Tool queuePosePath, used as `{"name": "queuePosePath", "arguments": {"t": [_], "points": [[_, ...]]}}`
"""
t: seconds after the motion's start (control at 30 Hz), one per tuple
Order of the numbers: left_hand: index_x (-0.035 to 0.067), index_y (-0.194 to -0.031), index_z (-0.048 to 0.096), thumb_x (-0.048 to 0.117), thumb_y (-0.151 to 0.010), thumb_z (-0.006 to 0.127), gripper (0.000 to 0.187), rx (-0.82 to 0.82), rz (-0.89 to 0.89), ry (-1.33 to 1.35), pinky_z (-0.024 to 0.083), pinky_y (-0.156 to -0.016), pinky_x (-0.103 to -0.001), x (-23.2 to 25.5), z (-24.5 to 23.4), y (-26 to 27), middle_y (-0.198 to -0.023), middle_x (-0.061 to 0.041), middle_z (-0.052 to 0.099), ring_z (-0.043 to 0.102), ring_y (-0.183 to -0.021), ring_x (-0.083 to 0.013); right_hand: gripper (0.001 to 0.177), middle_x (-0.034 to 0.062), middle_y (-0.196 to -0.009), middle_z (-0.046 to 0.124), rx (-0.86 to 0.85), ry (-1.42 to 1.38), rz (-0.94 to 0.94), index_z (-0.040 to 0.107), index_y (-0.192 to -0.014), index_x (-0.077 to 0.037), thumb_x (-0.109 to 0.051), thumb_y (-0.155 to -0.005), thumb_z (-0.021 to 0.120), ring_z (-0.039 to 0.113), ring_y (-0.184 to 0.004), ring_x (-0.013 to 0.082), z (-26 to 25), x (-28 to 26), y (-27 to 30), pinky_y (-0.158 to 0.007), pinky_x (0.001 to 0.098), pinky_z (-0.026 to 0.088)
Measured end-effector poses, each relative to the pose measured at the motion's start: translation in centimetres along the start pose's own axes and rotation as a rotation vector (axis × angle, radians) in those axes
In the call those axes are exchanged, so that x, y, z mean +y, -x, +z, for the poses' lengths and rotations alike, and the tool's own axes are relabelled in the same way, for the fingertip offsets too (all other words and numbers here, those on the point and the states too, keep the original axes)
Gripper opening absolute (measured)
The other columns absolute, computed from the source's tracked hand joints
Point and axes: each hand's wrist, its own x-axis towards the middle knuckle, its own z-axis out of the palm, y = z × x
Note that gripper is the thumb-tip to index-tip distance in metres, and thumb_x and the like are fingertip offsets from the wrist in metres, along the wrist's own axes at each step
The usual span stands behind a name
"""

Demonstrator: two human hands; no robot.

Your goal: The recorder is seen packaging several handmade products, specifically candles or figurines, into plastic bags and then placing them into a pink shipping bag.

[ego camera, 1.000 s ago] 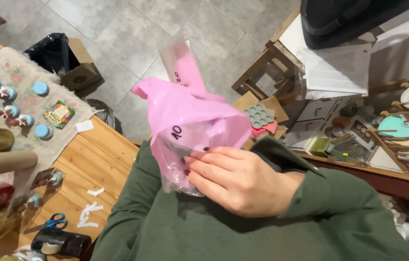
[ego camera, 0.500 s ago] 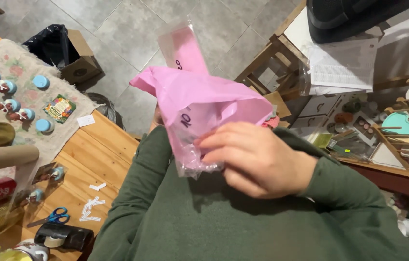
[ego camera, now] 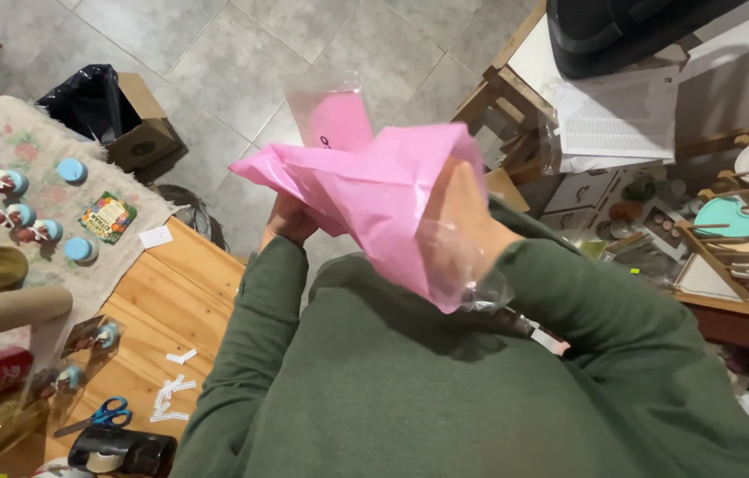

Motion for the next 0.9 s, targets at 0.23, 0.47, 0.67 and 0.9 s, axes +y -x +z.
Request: {"name": "queuePosePath", "arguments": {"t": [0.23, 0.47, 0.67, 0.9], "points": [[0.003, -0.152, 0.049, 0.021, -0.096, 0.076, 0.065, -0.029, 0.011, 0.114, 0.048, -0.111, -0.052, -2.7, -7.1, 1.2, -0.143, -0.014, 0.059, 0.058, -0.132, -0.0329, 0.019, 0.0096, -0.088, 0.07, 0.068, -0.013, -0.167, 0.071, -0.105, -0.002, -0.009, -0.087, 0.069, 0.069, -0.073, 0.0191, 0.0, 0.7, -2.3, -0.062, 0.0294, 0.057], [0.008, -0.148, 0.05, 0.018, -0.09, 0.074, 0.063, -0.116, 0.091, 0.305, 0.045, -0.115, -0.056, -4.0, -7.0, 2.4, -0.143, -0.011, 0.06, 0.056, -0.135, -0.0335, 0.014, 0.012, -0.073, 0.067, -0.081, 0.243, -0.41, 0.075, -0.094, -0.009, -0.006, -0.08, 0.074, 0.069, -0.067, 0.0268, -7.6, -4.8, -6.1, -0.063, 0.0365, 0.055], [0.006, -0.151, 0.047, 0.014, -0.093, 0.072, 0.064, -0.041, 0.217, 0.302, 0.043, -0.12, -0.055, -4.5, -11.0, 3.8, -0.147, -0.013, 0.057, 0.054, -0.139, -0.0344, 0.016, 0.0081, -0.078, 0.072, -0.189, 0.008, -0.224, 0.075, -0.104, -0.006, -0.003, -0.089, 0.07, 0.07, -0.069, 0.0153, -17.0, -4.2, -6.7, -0.065, 0.0302, 0.056], [0.005, -0.153, 0.046, 0.02, -0.093, 0.065, 0.065, -0.029, 0.407, 0.302, 0.044, -0.117, -0.055, 0.7, -10.0, 9.1, -0.152, -0.013, 0.054, 0.055, -0.137, -0.0339, 0.01, 0.0069, -0.09, 0.072, -0.088, -0.597, -0.17, 0.072, -0.101, -0.001, 0.003, -0.102, 0.063, 0.066, -0.075, 0.012, -17.6, 7.9, -10.1, -0.074, 0.0262, 0.055]]}}
